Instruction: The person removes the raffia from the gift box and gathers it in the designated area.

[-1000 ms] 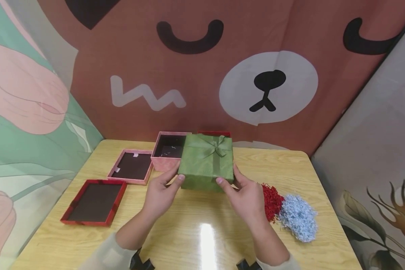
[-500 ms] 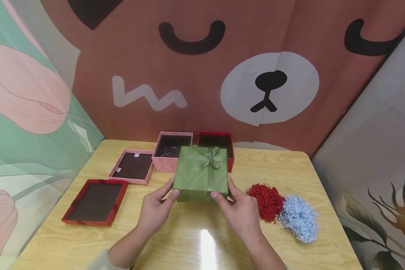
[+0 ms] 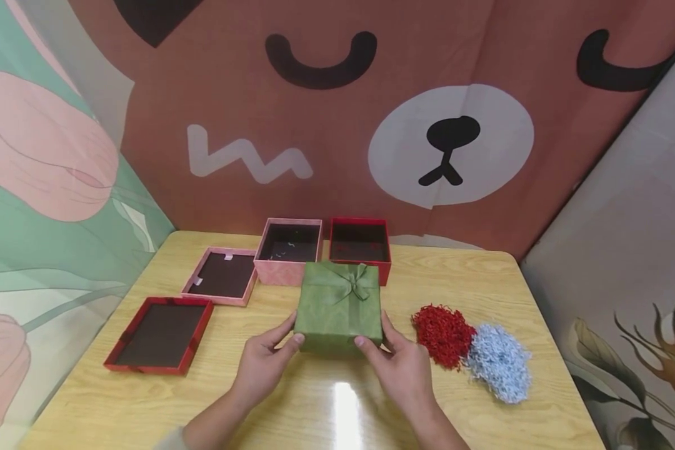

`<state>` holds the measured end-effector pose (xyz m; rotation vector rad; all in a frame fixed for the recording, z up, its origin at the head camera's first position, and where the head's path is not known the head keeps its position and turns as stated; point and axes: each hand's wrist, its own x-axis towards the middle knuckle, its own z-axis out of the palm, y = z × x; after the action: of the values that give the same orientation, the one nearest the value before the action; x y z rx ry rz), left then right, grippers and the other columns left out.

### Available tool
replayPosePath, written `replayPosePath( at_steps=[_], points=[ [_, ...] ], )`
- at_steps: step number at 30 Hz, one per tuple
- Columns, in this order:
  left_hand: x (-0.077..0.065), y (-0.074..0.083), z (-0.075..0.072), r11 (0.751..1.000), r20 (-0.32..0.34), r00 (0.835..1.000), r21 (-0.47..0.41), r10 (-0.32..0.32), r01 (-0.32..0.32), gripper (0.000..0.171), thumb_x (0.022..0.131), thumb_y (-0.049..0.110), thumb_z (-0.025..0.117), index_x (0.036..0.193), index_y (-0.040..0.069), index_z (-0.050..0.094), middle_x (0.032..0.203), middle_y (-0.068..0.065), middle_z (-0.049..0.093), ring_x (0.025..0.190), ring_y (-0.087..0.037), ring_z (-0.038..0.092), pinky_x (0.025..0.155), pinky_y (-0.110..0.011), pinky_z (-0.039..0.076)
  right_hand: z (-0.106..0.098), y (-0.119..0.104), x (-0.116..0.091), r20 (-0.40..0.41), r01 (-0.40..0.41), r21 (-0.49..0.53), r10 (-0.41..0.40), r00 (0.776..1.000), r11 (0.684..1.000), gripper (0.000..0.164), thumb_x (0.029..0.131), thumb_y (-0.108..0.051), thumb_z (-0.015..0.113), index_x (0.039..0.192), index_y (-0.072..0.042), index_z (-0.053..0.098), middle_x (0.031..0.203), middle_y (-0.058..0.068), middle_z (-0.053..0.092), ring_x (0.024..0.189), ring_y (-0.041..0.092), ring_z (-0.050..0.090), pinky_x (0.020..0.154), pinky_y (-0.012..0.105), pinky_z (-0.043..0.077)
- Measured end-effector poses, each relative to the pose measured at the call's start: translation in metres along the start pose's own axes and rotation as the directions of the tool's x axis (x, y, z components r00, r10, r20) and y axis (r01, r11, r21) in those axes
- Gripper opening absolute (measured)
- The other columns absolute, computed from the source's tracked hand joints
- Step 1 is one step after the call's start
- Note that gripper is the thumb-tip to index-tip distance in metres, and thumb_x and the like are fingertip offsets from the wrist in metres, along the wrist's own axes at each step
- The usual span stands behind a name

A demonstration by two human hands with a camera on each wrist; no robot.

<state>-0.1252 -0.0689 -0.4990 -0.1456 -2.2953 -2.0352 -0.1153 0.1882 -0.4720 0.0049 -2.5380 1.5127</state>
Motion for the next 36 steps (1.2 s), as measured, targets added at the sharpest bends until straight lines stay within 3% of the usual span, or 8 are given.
replayPosePath(
  at_steps=[4, 8, 14, 21, 29, 36],
  points=[
    [-0.001, -0.011, 0.003, 1.0, 0.017, 1.0, 0.0, -0.021, 0.021, 0.051, 0.094, 0.028, 0.08, 0.14, 0.013, 0.065, 0.137, -0.009, 0.065, 0.113, -0.023, 0.069, 0.075, -0.027, 0.063, 0.001, 0.01, -0.001, 0.022, -0.028, 0.003, 0.028, 0.999, 1.0, 0.076, 0.089, -0.043, 0.082, 0.147, -0.004, 0.053, 0.126, 0.026, 0.066, 0.098, 0.033, 0.075, 0.064, 0.023, 0.062],
    [-0.002, -0.017, 0.008, 0.999, 0.02, 0.999, -0.014, -0.043, 0.044, 0.05, 0.093, 0.024, 0.08, 0.139, 0.012, 0.066, 0.132, -0.009, 0.069, 0.13, -0.028, 0.058, 0.092, -0.027, 0.057, 0.001, 0.018, -0.003, 0.034, -0.047, 0.001, 0.046, 0.998, 0.999, 0.077, 0.089, -0.043, 0.082, 0.147, -0.002, 0.053, 0.128, 0.027, 0.064, 0.1, 0.034, 0.074, 0.067, 0.025, 0.063],
    [-0.004, -0.023, 0.012, 0.998, 0.041, 0.997, -0.02, -0.059, 0.06, 0.05, 0.092, 0.023, 0.081, 0.138, 0.01, 0.065, 0.132, -0.009, 0.069, 0.13, -0.029, 0.059, 0.093, -0.028, 0.057, 0.0, 0.028, -0.007, 0.056, -0.1, -0.022, 0.101, 0.993, 0.995, 0.082, 0.089, -0.048, 0.081, 0.149, -0.002, 0.051, 0.129, 0.027, 0.063, 0.104, 0.035, 0.073, 0.072, 0.028, 0.063],
    [-0.006, -0.026, 0.015, 0.998, 0.055, 0.996, 0.002, -0.068, 0.068, 0.053, 0.092, 0.025, 0.082, 0.14, 0.012, 0.064, 0.135, -0.005, 0.067, 0.133, -0.026, 0.056, 0.099, -0.032, 0.053, -0.002, 0.035, -0.01, 0.072, -0.133, 0.022, 0.131, 0.989, 0.991, 0.084, 0.088, -0.049, 0.081, 0.15, -0.002, 0.049, 0.138, 0.023, 0.058, 0.111, 0.036, 0.07, 0.065, 0.026, 0.063],
    [-0.005, -0.025, 0.016, 0.997, 0.065, 0.996, -0.057, -0.054, 0.058, 0.05, 0.092, 0.018, 0.081, 0.137, 0.007, 0.065, 0.137, -0.009, 0.064, 0.126, -0.029, 0.062, 0.096, -0.028, 0.055, -0.007, 0.033, -0.009, 0.069, -0.161, -0.021, 0.162, 0.984, 0.987, 0.085, 0.086, -0.056, 0.08, 0.149, -0.008, 0.052, 0.139, 0.019, 0.06, 0.112, 0.034, 0.071, 0.085, 0.035, 0.061],
    [-0.006, -0.021, 0.017, 1.0, 0.055, 0.998, -0.003, -0.029, 0.03, 0.049, 0.093, 0.024, 0.08, 0.137, 0.008, 0.066, 0.142, -0.002, 0.061, 0.132, -0.028, 0.056, 0.107, -0.032, 0.046, -0.01, 0.032, -0.009, 0.051, -0.157, -0.038, 0.159, 0.986, 0.987, 0.082, 0.085, -0.057, 0.08, 0.149, -0.012, 0.055, 0.14, 0.016, 0.059, 0.116, 0.037, 0.068, 0.082, 0.038, 0.063]
  ],
)
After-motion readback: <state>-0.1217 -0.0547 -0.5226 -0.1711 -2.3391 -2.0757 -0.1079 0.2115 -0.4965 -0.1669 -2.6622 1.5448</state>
